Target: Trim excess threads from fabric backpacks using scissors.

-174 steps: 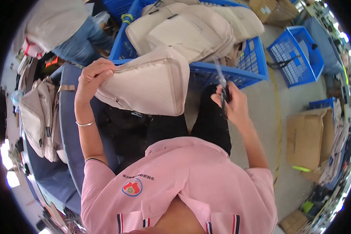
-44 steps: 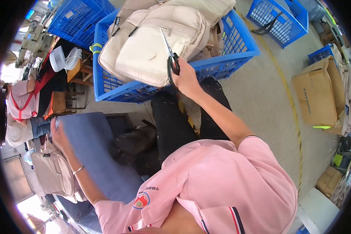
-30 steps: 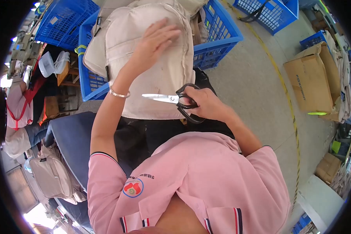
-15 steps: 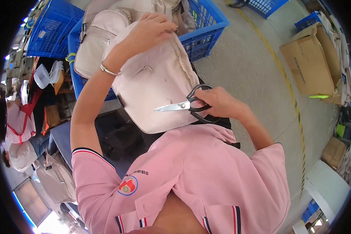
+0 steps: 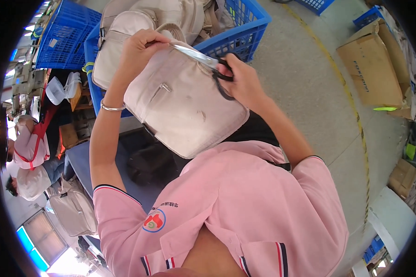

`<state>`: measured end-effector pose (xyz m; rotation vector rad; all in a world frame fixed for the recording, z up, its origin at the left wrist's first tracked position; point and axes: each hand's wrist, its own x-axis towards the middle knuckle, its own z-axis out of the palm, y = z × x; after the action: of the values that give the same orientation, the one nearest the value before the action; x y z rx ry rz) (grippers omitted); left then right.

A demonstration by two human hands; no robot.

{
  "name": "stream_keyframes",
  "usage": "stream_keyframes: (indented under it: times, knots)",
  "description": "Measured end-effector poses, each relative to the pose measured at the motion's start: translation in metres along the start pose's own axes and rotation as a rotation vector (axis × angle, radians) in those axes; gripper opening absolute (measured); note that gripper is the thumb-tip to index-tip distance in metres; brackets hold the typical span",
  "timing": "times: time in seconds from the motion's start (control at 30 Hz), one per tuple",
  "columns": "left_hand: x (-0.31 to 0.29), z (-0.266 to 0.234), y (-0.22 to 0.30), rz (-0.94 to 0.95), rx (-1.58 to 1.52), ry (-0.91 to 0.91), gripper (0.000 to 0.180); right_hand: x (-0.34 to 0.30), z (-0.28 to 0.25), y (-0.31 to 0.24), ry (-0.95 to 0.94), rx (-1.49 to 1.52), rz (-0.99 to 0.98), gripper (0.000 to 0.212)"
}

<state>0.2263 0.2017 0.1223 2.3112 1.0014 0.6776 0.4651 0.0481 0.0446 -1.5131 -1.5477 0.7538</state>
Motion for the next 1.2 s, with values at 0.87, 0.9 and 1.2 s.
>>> stream_keyframes:
  times: [0.87, 0.9, 1.2]
  knots:
    - [-0.08, -0.079, -0.012, -0.207, -0.175, -0.002, 0.008, 0.026, 0.103, -0.027, 0.289, -0.327, -0.539, 0.035]
    - [-0.081, -0.08, -0.013, -0.211, -0.173, 0.002, 0.008, 0.027, 0.105, -0.026, 0.286, -0.324, -0.542, 0.035]
    - [-0.075, -0.065, -0.036, 0.119, 0.234, 0.157, 0.013, 0.045, 0.085, -0.042, -0.084, 0.294, 0.018, 0.028]
